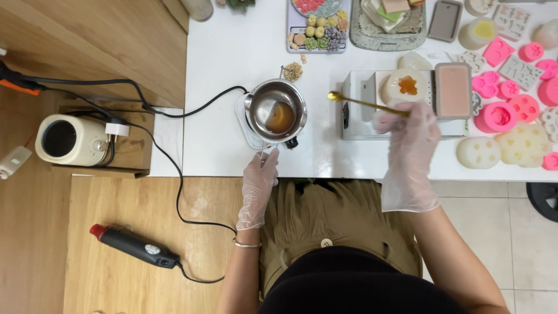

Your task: Decorate a candle by applying liquid material with a spoon.

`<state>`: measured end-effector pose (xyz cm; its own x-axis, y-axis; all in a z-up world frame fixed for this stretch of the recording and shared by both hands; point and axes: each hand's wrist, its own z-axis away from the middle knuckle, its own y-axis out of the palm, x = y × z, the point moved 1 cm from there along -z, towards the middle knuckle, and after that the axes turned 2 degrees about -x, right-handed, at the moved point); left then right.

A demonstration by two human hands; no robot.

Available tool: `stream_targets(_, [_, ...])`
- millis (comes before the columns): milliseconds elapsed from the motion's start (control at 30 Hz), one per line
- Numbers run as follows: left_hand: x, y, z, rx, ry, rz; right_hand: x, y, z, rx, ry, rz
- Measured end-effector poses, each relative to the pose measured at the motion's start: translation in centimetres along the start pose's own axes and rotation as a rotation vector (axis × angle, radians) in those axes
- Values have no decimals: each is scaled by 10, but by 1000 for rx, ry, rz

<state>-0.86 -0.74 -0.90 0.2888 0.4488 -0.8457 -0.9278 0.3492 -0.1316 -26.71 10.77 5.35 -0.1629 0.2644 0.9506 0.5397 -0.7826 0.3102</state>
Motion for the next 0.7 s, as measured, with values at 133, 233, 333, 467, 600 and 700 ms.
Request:
stream_targets(133, [0, -2, 1, -8, 3, -2, -63, 27, -7, 42, 286, 69])
stream_targets(233, [-3, -3, 3, -5, 6, -13, -103, 40, -9, 161, 325, 79])
stream_targets(333, [-6, -4, 4, -1, 1, -56, -115, 53, -9, 239, 353, 156])
stream_targets(467, [-6, -4, 4, 2, -16, -86, -128, 55, -7, 257, 388, 248])
stream_targets(600, [-5, -4, 3, 5, -14, -102, -132, 55, -7, 269, 365, 237])
stream_targets(700, [-5, -4, 4, 3, -11, -111, -133, 56, -9, 256, 373, 244])
